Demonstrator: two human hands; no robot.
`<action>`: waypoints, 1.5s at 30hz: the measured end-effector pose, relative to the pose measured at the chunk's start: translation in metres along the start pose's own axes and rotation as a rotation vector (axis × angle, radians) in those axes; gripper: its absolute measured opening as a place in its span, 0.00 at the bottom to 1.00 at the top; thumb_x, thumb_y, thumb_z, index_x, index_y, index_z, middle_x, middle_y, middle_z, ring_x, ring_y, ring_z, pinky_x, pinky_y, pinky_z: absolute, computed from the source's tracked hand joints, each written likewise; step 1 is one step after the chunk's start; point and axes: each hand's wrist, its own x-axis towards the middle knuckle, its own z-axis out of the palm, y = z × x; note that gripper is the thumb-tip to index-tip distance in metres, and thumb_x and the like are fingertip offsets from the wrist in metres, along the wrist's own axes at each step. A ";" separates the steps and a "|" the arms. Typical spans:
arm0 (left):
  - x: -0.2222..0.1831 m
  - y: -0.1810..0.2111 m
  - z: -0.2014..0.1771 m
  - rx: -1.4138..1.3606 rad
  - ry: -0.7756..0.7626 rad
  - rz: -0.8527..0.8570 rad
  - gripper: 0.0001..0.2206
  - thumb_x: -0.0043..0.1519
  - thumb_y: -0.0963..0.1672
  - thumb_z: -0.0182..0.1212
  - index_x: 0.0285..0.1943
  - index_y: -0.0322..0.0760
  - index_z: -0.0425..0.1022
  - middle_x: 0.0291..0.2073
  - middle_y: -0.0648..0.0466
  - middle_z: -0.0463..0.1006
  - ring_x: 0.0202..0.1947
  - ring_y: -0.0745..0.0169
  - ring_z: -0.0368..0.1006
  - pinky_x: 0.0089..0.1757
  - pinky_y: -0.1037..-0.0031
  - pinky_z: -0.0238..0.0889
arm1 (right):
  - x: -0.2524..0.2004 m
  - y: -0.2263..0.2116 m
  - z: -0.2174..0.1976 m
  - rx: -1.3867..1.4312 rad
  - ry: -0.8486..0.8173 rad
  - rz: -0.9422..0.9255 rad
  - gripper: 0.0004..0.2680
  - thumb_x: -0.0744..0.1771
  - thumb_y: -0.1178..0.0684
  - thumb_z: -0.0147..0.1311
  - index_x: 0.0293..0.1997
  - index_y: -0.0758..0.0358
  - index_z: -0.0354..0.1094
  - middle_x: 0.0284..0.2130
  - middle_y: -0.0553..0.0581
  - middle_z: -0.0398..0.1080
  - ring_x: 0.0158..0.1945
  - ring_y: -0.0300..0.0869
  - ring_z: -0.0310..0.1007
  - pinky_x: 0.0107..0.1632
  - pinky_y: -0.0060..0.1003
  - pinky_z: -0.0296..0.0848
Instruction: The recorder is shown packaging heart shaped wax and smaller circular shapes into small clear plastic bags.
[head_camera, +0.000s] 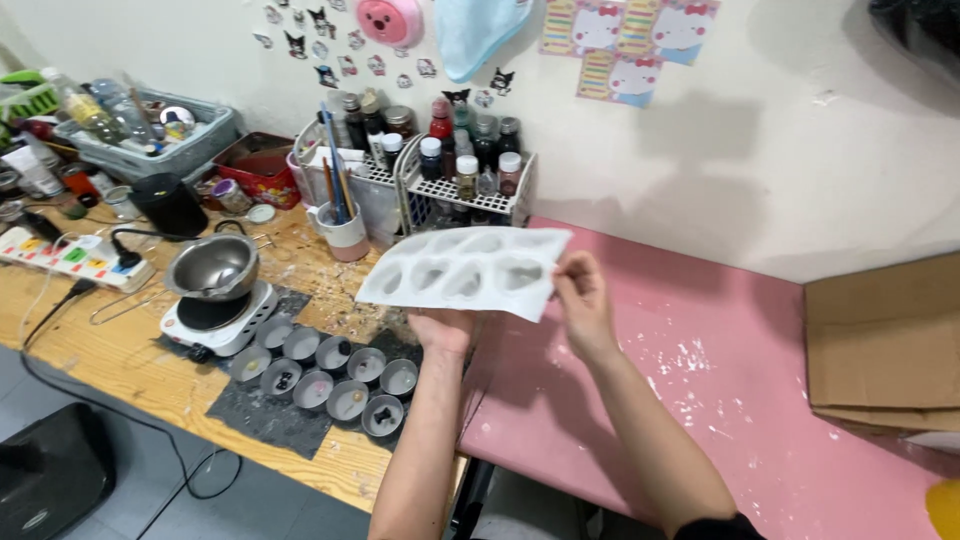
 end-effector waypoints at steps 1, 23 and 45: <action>0.000 -0.013 -0.007 -0.001 0.000 -0.009 0.28 0.65 0.56 0.44 0.69 0.42 0.67 0.65 0.49 0.73 0.66 0.43 0.65 0.62 0.47 0.58 | -0.008 -0.005 -0.023 -0.004 0.007 -0.002 0.06 0.69 0.66 0.47 0.41 0.59 0.63 0.34 0.51 0.65 0.35 0.35 0.66 0.37 0.26 0.71; -0.033 -0.112 -0.056 0.387 0.561 -0.035 0.30 0.67 0.54 0.27 0.70 0.39 0.65 0.68 0.47 0.67 0.69 0.50 0.62 0.64 0.49 0.55 | -0.108 0.023 -0.251 -0.519 0.217 0.325 0.03 0.70 0.61 0.47 0.45 0.60 0.65 0.31 0.47 0.63 0.30 0.32 0.57 0.32 0.29 0.58; -0.060 -0.068 -0.060 1.615 0.104 0.119 0.24 0.69 0.49 0.47 0.72 0.35 0.60 0.70 0.43 0.59 0.71 0.49 0.52 0.65 0.62 0.47 | -0.113 0.010 -0.219 -0.699 0.313 0.384 0.14 0.68 0.58 0.54 0.61 0.60 0.66 0.54 0.58 0.71 0.50 0.48 0.71 0.51 0.37 0.72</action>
